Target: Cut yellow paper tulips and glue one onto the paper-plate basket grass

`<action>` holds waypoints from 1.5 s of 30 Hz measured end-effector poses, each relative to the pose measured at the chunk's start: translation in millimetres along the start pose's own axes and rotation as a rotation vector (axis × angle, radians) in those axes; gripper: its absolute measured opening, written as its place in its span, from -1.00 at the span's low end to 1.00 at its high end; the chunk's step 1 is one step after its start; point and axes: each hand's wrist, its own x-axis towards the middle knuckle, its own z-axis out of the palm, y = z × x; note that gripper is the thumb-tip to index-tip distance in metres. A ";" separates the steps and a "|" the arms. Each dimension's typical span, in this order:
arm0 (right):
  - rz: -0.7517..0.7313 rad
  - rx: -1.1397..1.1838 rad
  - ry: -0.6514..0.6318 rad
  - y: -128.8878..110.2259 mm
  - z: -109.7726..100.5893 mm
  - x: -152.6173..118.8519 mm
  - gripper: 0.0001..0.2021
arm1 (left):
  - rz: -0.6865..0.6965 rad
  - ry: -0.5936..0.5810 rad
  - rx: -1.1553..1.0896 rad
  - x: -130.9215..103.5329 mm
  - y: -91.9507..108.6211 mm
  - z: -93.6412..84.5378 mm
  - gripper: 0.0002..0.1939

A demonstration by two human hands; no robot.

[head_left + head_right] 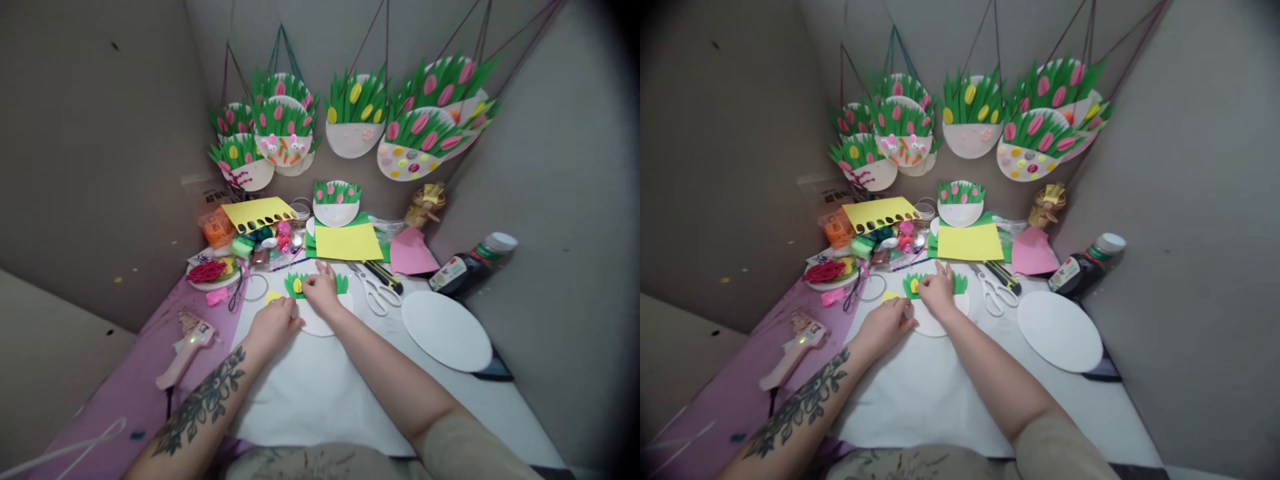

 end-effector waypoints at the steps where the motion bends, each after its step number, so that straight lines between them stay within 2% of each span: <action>1: 0.010 -0.002 0.002 0.2 0.5 0.2 -0.88 | 0.004 0.003 0.001 -0.1 -0.2 0.0 -0.71; 5: 0.055 -0.005 0.010 2.4 3.2 0.4 -0.90 | 0.003 -0.007 0.006 0.5 0.0 -0.7 -0.72; 17: 0.046 -0.025 0.029 2.0 5.4 -4.4 -0.90 | 0.022 0.016 0.000 1.1 -2.3 0.1 -0.69; 23: -0.111 -0.097 0.048 -7.1 -10.6 -6.4 -0.84 | 0.017 0.002 -0.005 0.8 -2.1 -2.1 -0.70; 25: -0.227 -0.126 0.046 -12.2 -20.3 -10.3 -0.85 | 0.006 0.003 -0.007 0.6 -2.5 -1.6 -0.72; 28: -0.429 -0.223 -0.027 -18.4 -30.7 -16.8 -0.77 | 0.008 0.016 -0.010 0.2 -3.4 -0.5 -0.72; 30: -0.489 -0.291 -0.066 -19.4 -32.3 -19.3 -0.74 | 0.023 0.030 -0.008 0.1 -4.2 0.2 -0.72; 37: -0.511 -0.392 -0.071 -9.8 -22.3 -11.0 -0.84 | 0.026 0.032 0.007 -0.1 -4.9 0.7 -0.77; 45: -0.519 -0.334 -0.125 -10.4 -20.5 -5.6 -0.87 | 0.001 0.005 -0.001 -0.9 -0.7 -4.2 -0.76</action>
